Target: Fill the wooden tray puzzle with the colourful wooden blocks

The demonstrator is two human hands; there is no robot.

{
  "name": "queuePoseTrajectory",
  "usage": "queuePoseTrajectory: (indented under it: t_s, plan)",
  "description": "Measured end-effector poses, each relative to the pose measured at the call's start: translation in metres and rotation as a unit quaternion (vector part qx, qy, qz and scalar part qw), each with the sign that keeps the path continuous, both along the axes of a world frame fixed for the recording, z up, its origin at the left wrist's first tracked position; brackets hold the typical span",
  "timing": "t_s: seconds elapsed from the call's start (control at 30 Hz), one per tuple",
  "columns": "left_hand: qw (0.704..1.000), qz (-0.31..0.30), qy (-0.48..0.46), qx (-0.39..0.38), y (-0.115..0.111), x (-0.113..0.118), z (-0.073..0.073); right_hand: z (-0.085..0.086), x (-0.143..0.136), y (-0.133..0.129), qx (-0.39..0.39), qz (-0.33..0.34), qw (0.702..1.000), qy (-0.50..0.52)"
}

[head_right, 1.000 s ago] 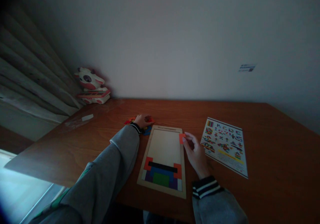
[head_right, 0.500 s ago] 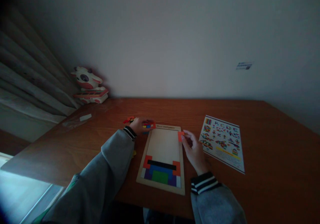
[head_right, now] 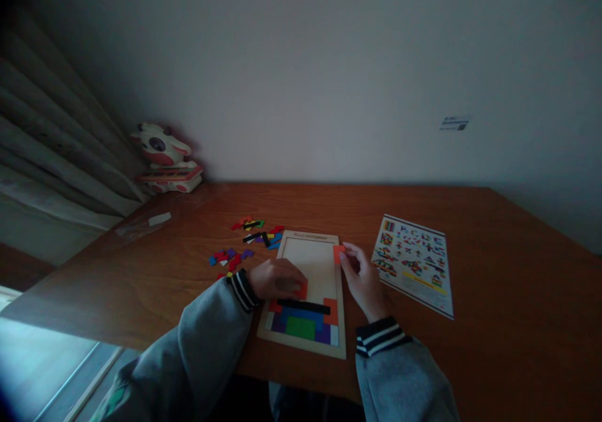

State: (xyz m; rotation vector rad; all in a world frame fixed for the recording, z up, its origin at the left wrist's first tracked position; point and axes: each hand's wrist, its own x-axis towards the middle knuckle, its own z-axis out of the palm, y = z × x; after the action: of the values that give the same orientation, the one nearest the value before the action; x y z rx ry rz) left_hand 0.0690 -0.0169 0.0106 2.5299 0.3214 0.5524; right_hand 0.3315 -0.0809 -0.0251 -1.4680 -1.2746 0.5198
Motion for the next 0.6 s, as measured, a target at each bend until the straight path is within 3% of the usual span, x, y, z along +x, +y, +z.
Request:
queuePoseTrajectory:
  t_s: [0.1,0.17,0.23,0.3,0.43,0.6]
  plan:
    - [0.999,0.036,-0.031,0.014,0.007,-0.006,0.001,0.0,0.0,0.0,0.002,0.0,1.0,-0.001]
    - [0.988,0.141,-0.027,0.051,0.02,-0.011,-0.001,-0.001,0.0,0.0,0.004,0.001,1.0,0.001]
    - [0.955,0.281,0.02,0.092,0.038,-0.017,-0.003,-0.001,0.0,0.0,0.006,0.004,1.0,0.005]
    - [0.932,0.345,0.045,0.1,0.057,-0.023,-0.005,-0.001,0.001,0.0,0.003,0.008,1.0,0.007]
    - [0.914,0.384,0.095,0.088,0.088,-0.025,-0.005,0.0,0.001,0.0,-0.003,0.004,1.0,0.005]
    - [0.914,0.379,0.133,0.053,0.107,-0.016,-0.003,-0.003,0.002,0.001,-0.005,0.009,1.0,0.01]
